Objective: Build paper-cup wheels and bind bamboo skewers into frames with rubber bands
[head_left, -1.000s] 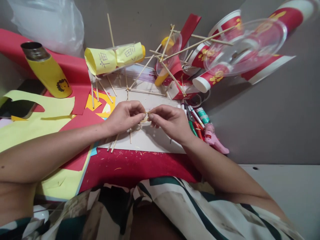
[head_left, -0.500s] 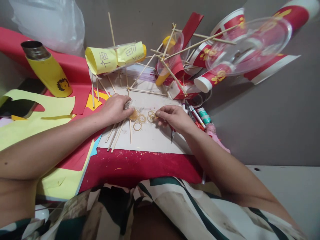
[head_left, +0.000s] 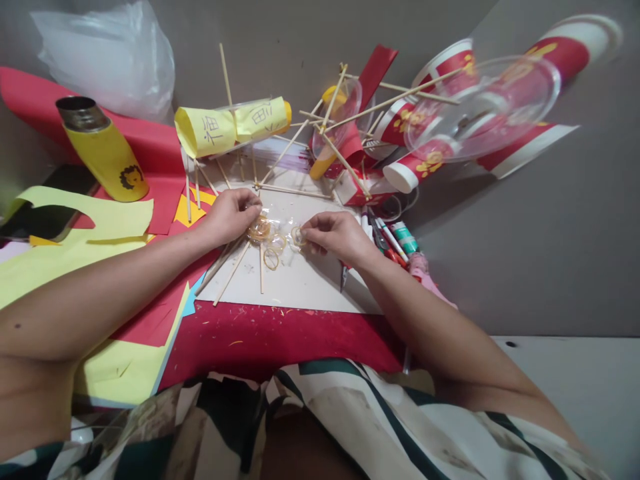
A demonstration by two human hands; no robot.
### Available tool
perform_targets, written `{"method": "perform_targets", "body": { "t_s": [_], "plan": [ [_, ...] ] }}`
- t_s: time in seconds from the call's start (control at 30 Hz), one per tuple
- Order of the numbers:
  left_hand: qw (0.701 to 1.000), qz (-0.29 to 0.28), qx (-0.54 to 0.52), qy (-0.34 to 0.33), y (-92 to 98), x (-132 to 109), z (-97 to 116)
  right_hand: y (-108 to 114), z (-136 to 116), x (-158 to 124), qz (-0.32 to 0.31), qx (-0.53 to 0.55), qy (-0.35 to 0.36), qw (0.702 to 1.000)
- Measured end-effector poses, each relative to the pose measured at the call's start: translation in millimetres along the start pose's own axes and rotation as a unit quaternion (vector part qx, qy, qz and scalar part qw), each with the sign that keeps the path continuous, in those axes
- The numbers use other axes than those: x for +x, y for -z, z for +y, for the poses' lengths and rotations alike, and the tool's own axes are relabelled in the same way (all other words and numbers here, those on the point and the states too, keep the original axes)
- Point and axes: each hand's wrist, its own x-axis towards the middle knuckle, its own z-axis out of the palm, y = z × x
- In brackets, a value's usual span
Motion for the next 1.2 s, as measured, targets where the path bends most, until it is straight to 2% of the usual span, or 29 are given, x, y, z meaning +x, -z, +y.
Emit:
{"method": "perform_targets", "body": {
  "t_s": [0.2, 0.37, 0.53, 0.6, 0.73, 0.93, 1.1, 1.2],
  "plan": [
    [0.992, 0.067, -0.103, 0.015, -1.6, -0.8, 4.3, -9.7, -3.2, 6.4, 0.052, -0.02, 0.108, 0.993],
    [0.968, 0.107, -0.212, 0.083, -3.2, -3.7, 11.7, -17.1, -9.2, 11.2, 0.094, -0.047, 0.184, 0.977],
    [0.923, 0.125, -0.329, 0.155, -2.0, -3.8, 16.7, -15.1, -20.5, 12.1, 0.061, -0.101, 0.226, 0.967],
    [0.911, 0.127, -0.354, 0.17, -1.3, -3.3, 17.2, -10.0, -25.3, 9.7, 0.076, -0.13, 0.242, 0.959],
    [0.897, 0.121, -0.382, 0.186, -1.0, -3.3, 18.7, 0.4, -31.6, 3.0, 0.156, -0.124, 0.278, 0.94],
    [0.876, 0.111, -0.422, 0.205, 0.0, -4.7, 21.8, 1.2, -31.6, -3.7, 0.15, -0.095, 0.279, 0.944],
    [0.855, 0.1, -0.462, 0.212, 5.5, -3.2, 22.9, 0.0, -32.9, -12.0, 0.206, -0.049, 0.312, 0.926],
    [0.85, 0.086, -0.472, 0.219, 6.9, -2.6, 24.3, 1.8, -34.0, -14.0, 0.223, -0.019, 0.309, 0.924]
  ]
}}
